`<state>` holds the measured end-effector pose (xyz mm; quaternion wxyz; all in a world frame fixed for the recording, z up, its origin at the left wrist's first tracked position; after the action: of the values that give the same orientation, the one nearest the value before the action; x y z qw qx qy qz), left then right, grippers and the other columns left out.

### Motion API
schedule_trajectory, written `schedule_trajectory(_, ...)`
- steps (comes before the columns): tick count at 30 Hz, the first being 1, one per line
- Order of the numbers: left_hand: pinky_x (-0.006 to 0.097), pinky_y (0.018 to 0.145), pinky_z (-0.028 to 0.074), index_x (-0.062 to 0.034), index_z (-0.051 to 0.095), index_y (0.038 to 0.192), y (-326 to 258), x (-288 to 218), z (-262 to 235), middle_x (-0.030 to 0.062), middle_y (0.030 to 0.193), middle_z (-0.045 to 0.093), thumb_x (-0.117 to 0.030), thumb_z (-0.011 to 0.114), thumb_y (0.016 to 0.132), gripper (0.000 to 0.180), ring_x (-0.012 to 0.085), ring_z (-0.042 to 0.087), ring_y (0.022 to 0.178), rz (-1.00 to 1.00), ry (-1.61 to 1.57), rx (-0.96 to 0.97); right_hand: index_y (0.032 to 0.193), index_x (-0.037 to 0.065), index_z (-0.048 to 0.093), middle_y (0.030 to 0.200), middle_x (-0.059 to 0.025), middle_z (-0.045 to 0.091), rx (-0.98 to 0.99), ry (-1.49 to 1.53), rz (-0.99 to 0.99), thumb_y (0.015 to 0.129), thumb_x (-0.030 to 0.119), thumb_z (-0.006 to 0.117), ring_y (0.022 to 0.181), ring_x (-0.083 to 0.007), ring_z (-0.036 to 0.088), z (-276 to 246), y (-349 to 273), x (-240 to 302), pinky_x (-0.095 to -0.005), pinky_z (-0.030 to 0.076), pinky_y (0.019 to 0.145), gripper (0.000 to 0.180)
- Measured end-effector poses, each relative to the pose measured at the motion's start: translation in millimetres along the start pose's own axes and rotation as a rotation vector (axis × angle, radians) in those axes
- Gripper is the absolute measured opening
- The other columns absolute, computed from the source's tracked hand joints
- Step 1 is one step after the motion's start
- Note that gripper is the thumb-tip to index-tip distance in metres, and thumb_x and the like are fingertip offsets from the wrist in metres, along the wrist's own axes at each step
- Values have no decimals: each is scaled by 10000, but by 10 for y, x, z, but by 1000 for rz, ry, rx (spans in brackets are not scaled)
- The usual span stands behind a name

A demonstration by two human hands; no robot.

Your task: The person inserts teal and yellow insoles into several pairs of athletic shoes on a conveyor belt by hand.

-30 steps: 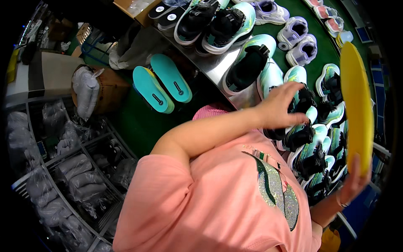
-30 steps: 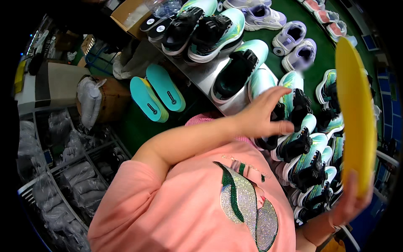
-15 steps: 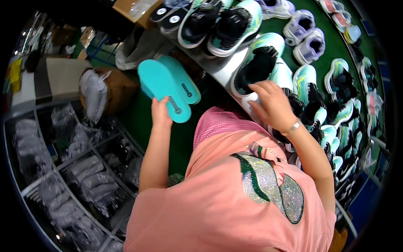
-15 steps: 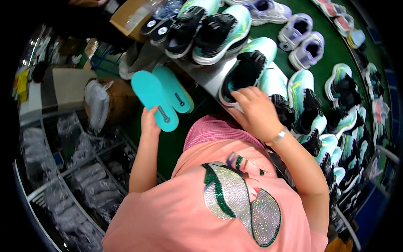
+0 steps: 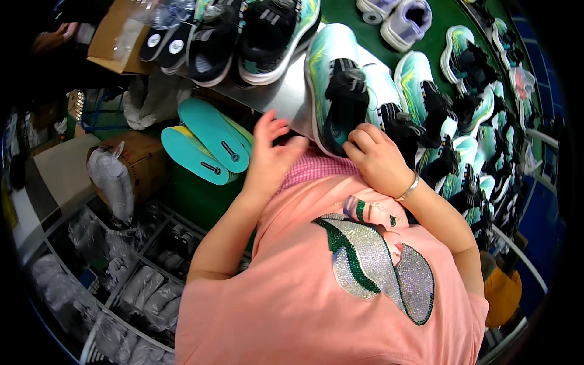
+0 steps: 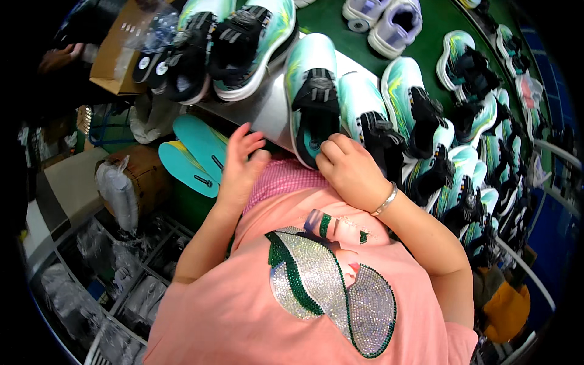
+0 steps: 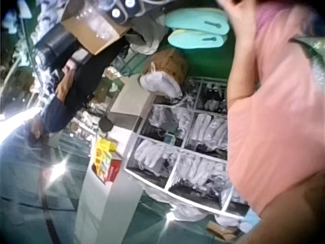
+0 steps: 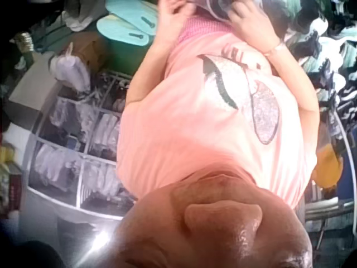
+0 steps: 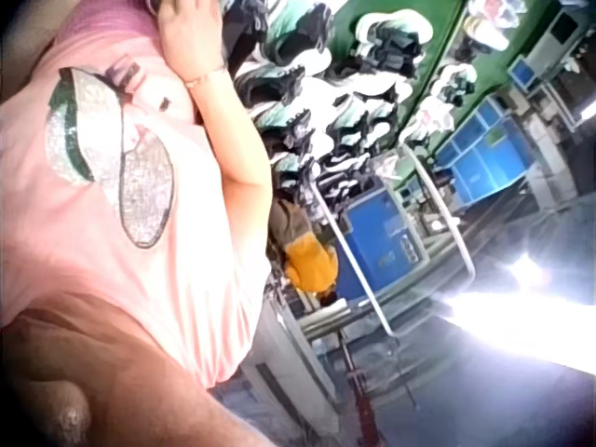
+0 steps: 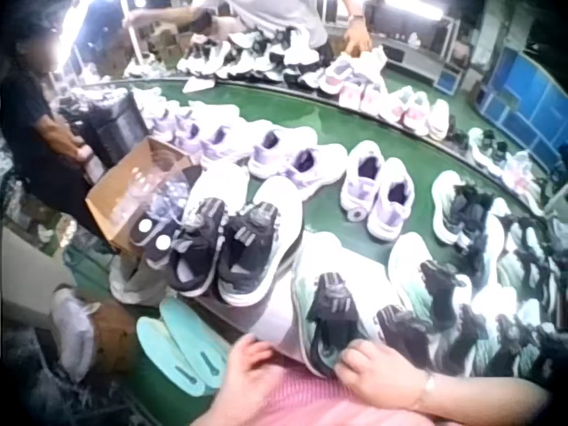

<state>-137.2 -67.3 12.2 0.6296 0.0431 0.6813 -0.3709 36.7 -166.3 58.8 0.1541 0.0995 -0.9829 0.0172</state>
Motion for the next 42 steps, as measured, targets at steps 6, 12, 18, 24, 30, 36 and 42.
schedule_trajectory(6, 317, 836, 385, 59, 217, 1247, 361, 305, 415, 224, 1092, 449, -97, 577, 686, 684, 271, 475, 990, 58, 249, 227, 852, 31, 572, 827, -94, 493, -160, 310, 296, 628, -22, 526, 766, -253, 510, -13, -302, 23, -318, 450, 648, 234)
schedule_trajectory(12, 285, 808, 408, 44, 227, 1258, 162, 170, 354, 183, 1117, 436, 16, 557, 641, 700, 216, 493, 965, 67, 208, 333, 853, 24, 571, 827, -109, 519, -208, 435, 494, 625, -53, 523, 740, -276, 529, -8, -461, 15, -336, 447, 631, 245)
schedule_trajectory(18, 278, 757, 442, 44, 213, 1268, 113, 258, 374, 190, 1143, 398, 28, 545, 646, 705, 217, 509, 943, -54, 168, 301, 880, 19, 557, 811, -121, 533, -177, 408, 459, 672, -42, 521, 731, -286, 536, -48, -437, 6, -341, 448, 645, 220)
schedule_trajectory(24, 286, 739, 455, 57, 203, 1264, 153, 162, 463, 215, 1139, 389, -11, 560, 686, 682, 239, 526, 904, 6, 199, 274, 901, -7, 539, 802, -164, 547, -209, 711, 484, 713, -25, 493, 736, -317, 543, -304, -108, 194, -361, 446, 646, 194)
schedule_trajectory(30, 359, 912, 315, 74, 173, 1263, 176, 138, 507, 285, 1171, 350, -89, 521, 741, 648, 373, 371, 1089, 69, 370, 327, 781, -39, 564, 740, -233, 562, 245, 751, 768, 713, 53, 440, 720, -381, 553, 94, 198, -108, -412, 455, 637, 169)
schedule_trajectory(36, 373, 922, 298, 67, 140, 1273, 214, 135, 481, 289, 1174, 348, -62, 503, 732, 665, 393, 365, 1082, 117, 396, 368, 874, 18, 573, 844, -194, 590, 505, 285, 636, 737, 141, 459, 766, -325, 585, 391, 413, -106, -383, 473, 661, 217)
schedule_trajectory(42, 336, 754, 410, -3, 268, 1242, 202, 199, 499, 253, 1009, 475, -130, 519, 764, 555, 329, 514, 882, 283, 508, 289, 944, 51, 558, 924, -186, 581, 455, 268, 640, 757, 213, 450, 845, -323, 570, 754, 369, -209, -373, 463, 717, 270)
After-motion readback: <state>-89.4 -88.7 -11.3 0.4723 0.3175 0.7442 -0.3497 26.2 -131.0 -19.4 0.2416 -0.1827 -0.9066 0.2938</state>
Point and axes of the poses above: each hand's wrist, its own y-axis towards the middle knuckle, its own z-axis out of the palm, x = y × z, the point moved 1 cm from there along y, towards the middle knuckle
